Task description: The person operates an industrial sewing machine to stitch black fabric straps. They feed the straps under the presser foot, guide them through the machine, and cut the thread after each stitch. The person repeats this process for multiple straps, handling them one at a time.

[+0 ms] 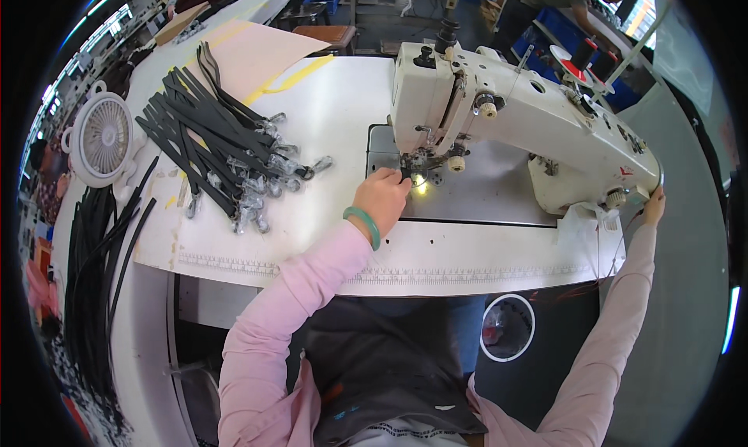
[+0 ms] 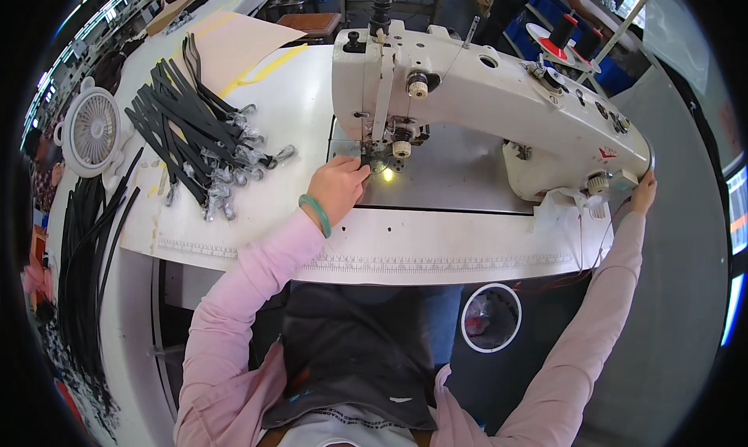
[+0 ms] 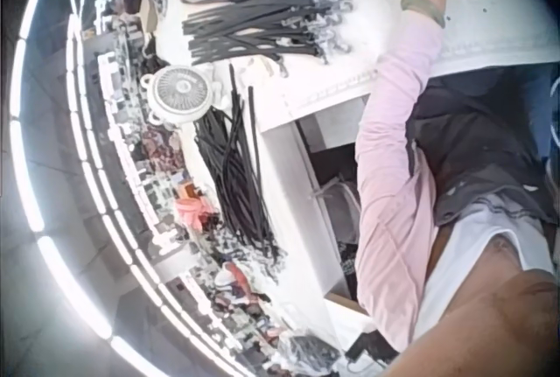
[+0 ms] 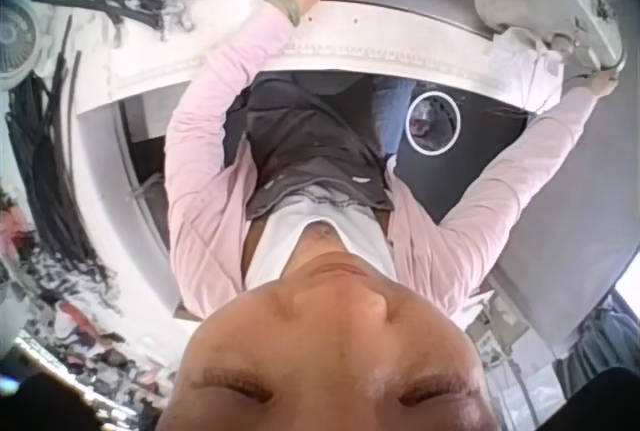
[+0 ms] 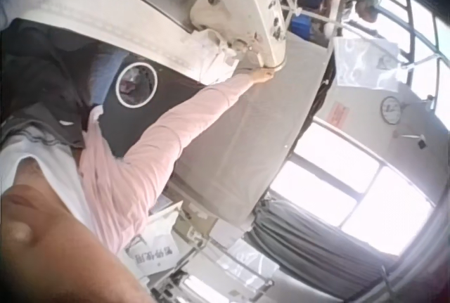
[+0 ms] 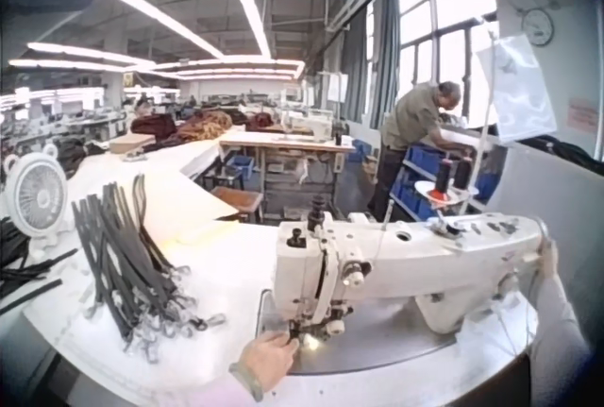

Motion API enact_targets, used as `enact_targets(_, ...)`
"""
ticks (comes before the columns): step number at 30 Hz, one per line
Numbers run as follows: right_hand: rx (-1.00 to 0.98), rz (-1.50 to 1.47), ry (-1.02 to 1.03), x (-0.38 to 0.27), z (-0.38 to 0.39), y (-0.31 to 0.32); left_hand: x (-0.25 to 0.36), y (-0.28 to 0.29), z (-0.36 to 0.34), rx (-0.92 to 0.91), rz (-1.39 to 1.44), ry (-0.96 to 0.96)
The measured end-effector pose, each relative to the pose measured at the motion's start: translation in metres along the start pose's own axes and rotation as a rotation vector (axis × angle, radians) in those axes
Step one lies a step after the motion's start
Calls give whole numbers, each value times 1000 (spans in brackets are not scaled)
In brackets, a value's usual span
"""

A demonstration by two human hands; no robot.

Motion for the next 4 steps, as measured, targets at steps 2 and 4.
enact_targets(2, -63, -462, -350, 19, 80, -42, -6, 5, 6, -26, -62, 12)
enact_targets(4, -211, -221, -314, 50, 53, -20, 0, -3, 0, -45, -15, -12)
Point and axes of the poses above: each hand's wrist, its own z-axis away from the middle knuckle, its own y-axis out of the back of the hand, x = y × z, the point moved 10 cm from there along -z, towards the middle knuckle, and after that the axes turned 13 degrees about x, right-handed, at the moved point
